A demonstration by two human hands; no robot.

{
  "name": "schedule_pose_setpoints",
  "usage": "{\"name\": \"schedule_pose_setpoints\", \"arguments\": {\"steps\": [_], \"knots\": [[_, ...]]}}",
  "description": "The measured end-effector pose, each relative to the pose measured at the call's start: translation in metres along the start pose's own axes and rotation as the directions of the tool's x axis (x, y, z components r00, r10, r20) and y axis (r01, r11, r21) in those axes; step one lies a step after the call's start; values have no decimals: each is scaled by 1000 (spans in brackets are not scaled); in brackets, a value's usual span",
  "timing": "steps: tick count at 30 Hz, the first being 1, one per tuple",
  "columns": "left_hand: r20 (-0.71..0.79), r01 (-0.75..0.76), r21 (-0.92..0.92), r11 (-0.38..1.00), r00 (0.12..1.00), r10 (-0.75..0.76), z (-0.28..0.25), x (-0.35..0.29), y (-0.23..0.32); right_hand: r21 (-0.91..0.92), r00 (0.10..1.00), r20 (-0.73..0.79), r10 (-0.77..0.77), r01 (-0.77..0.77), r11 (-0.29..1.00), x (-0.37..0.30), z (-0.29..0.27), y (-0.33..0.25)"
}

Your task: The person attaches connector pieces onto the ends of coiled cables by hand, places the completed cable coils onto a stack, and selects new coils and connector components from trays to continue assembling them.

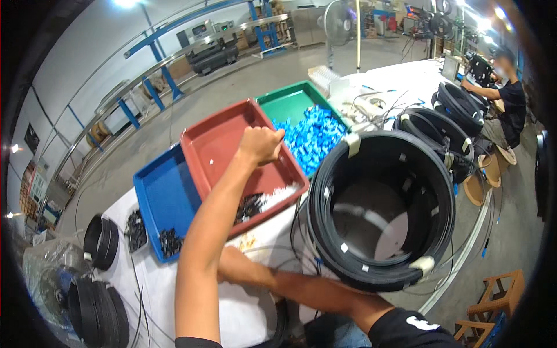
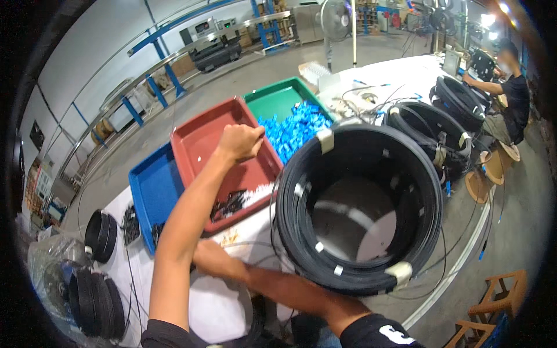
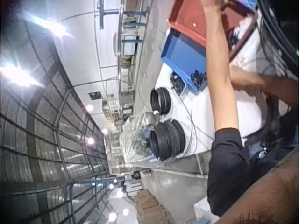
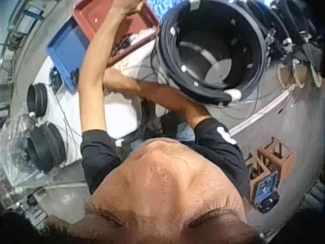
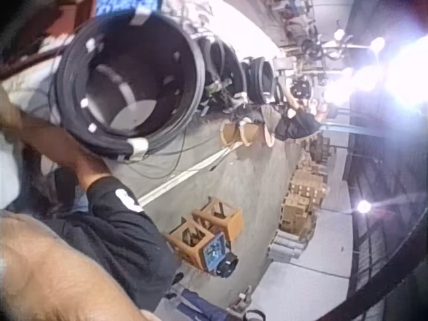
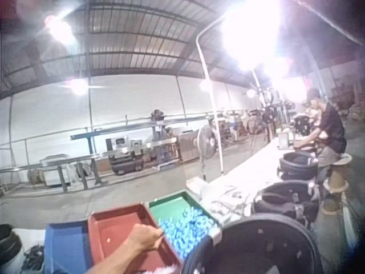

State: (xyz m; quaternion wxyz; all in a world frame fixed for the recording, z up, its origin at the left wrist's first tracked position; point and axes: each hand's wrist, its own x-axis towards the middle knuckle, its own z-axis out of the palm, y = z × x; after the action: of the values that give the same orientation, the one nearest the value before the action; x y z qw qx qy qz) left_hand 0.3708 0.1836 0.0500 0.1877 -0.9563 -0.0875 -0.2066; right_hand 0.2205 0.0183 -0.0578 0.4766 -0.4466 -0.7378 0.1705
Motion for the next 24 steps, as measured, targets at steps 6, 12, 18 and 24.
{"name": "schedule_pose_setpoints", "arguments": {"steps": [6, 12, 18, 24], "knots": [[-159, 196, -211, 958, 960, -232, 52, 58, -22, -3, 996, 90, 19, -18, 1000, -21, 54, 57], [-47, -10, -393, 919, 999, -9, 71, 105, -64, 46, 976, 157, 153, -162, 986, -51, 73, 58], [107, 263, -231, 937, 964, -245, 87, 111, -43, 7, 970, 198, 145, -149, 989, -39, 58, 60], [241, 299, -66, 952, 931, -275, 81, 127, -24, -89, 962, 241, 132, -113, 990, -27, 24, 51]]}}
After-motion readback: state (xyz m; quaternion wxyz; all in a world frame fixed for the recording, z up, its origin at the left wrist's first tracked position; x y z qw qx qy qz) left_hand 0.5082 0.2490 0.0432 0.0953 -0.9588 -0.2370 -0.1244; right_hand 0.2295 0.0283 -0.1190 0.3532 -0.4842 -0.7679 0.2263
